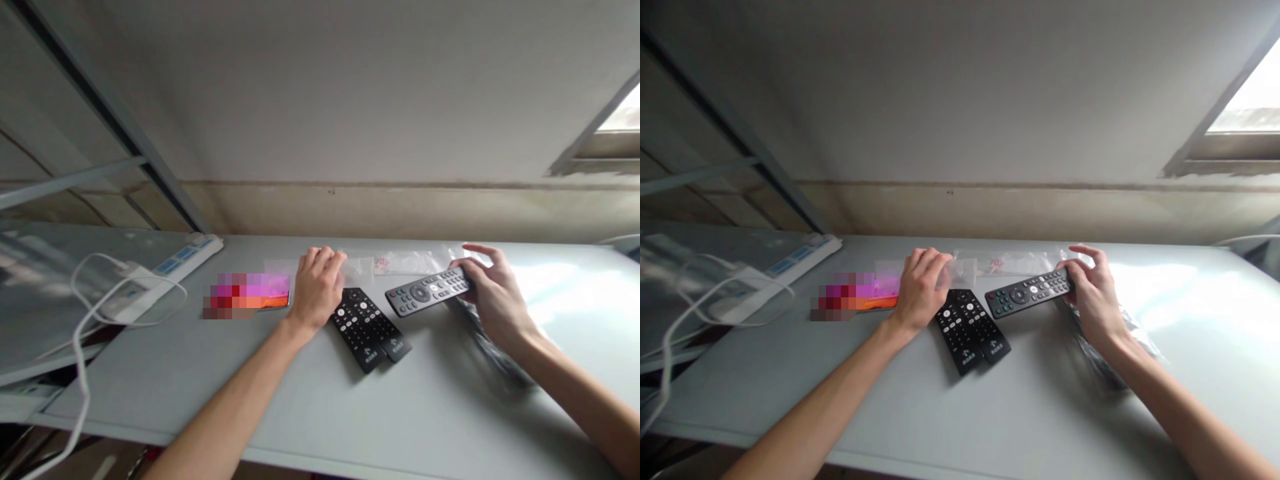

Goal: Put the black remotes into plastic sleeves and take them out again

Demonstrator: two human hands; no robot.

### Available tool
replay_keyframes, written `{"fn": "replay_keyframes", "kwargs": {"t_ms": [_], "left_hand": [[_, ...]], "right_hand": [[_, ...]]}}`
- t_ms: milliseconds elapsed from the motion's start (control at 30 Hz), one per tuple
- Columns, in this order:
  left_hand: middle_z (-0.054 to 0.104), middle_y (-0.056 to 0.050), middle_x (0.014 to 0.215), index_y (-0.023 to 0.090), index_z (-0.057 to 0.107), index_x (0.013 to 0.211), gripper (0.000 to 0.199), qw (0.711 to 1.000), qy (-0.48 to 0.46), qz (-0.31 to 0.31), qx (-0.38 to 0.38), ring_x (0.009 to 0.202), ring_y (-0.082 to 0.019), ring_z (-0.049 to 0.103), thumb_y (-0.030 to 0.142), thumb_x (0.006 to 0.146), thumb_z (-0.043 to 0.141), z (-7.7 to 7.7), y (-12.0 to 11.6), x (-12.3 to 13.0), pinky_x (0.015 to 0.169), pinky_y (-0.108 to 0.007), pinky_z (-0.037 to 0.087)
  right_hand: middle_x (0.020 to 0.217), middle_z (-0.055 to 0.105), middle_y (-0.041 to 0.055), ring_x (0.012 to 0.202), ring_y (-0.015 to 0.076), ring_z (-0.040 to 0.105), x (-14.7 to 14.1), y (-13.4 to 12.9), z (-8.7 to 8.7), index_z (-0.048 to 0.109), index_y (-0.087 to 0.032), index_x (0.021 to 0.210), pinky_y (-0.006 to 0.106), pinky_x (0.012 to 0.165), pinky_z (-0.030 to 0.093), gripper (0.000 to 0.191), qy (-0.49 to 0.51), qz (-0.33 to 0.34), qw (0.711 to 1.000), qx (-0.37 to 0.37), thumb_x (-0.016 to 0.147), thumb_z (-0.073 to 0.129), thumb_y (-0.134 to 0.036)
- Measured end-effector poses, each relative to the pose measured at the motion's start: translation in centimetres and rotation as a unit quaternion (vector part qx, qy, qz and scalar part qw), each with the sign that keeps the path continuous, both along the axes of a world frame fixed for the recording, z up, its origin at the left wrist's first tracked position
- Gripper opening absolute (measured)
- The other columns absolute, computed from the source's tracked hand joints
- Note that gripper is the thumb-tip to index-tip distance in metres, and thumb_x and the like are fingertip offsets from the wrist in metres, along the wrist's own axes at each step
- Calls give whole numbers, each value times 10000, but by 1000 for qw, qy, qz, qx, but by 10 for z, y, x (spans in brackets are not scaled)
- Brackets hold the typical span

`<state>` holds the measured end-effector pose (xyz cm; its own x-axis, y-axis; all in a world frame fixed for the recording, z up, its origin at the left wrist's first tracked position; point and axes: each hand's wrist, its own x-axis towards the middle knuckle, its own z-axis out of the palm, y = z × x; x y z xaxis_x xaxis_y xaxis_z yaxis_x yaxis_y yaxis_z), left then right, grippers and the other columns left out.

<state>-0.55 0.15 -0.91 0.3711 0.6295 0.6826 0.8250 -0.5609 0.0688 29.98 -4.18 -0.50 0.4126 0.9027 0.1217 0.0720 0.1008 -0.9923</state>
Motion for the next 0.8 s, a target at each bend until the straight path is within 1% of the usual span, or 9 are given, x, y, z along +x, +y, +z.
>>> {"fn": "replay_keyframes", "kwargs": {"t_ms": [133, 233, 367, 533, 667, 800], "left_hand": [[704, -79, 1070, 201, 655, 1080, 197, 1000, 9, -7, -29, 1073, -289, 567, 61, 975, 565, -3, 2, -1, 926, -425, 490], [718, -75, 1068, 202, 659, 1110, 196, 999, 6, -35, -40, 1090, -289, 572, 79, 984, 572, -3, 2, 0, 950, -430, 494], [732, -67, 1086, 206, 660, 1145, 210, 996, -8, -64, -57, 1098, -282, 575, 94, 993, 569, -2, 0, 3, 972, -431, 498], [722, -64, 1042, 203, 657, 1073, 173, 994, -3, -83, -67, 1064, -270, 581, 82, 981, 575, -2, -1, 4, 964, -416, 508], [724, -70, 1062, 204, 647, 1080, 144, 993, 10, -87, -75, 1060, -275, 606, 116, 967, 632, -1, -3, 6, 945, -417, 526], [729, -72, 1092, 198, 617, 1117, 271, 993, 14, -75, -87, 1068, -277, 648, 79, 895, 719, 0, -4, 8, 937, -414, 538]], "right_hand": [[931, 699, -7, 634, 152, 567, -2, -3, 1, 586, -325, 1264, 212, 462, 460, 412, -34, -17, 999, 13, 920, 707, -516], [974, 699, -2, 635, 147, 566, -7, -6, 2, 571, -319, 1280, 215, 465, 470, 429, -11, -15, 1000, 11, 923, 713, -511], [986, 690, 12, 643, 158, 589, -12, -8, 1, 577, -313, 1251, 236, 455, 495, 402, 13, -20, 999, 23, 920, 722, -490], [962, 684, 5, 623, 145, 567, -10, -7, -1, 557, -308, 1254, 221, 443, 475, 388, 3, -25, 999, 26, 943, 705, -486], [977, 670, -9, 644, 149, 595, -13, -9, -2, 534, -316, 1237, 258, 499, 532, 349, -24, -8, 999, 46, 978, 672, -505], [1008, 659, 1, 655, 152, 652, -25, -16, 1, 528, -302, 1217, 318, 602, 592, 325, -60, 42, 994, 75, 1012, 633, -531]]}}
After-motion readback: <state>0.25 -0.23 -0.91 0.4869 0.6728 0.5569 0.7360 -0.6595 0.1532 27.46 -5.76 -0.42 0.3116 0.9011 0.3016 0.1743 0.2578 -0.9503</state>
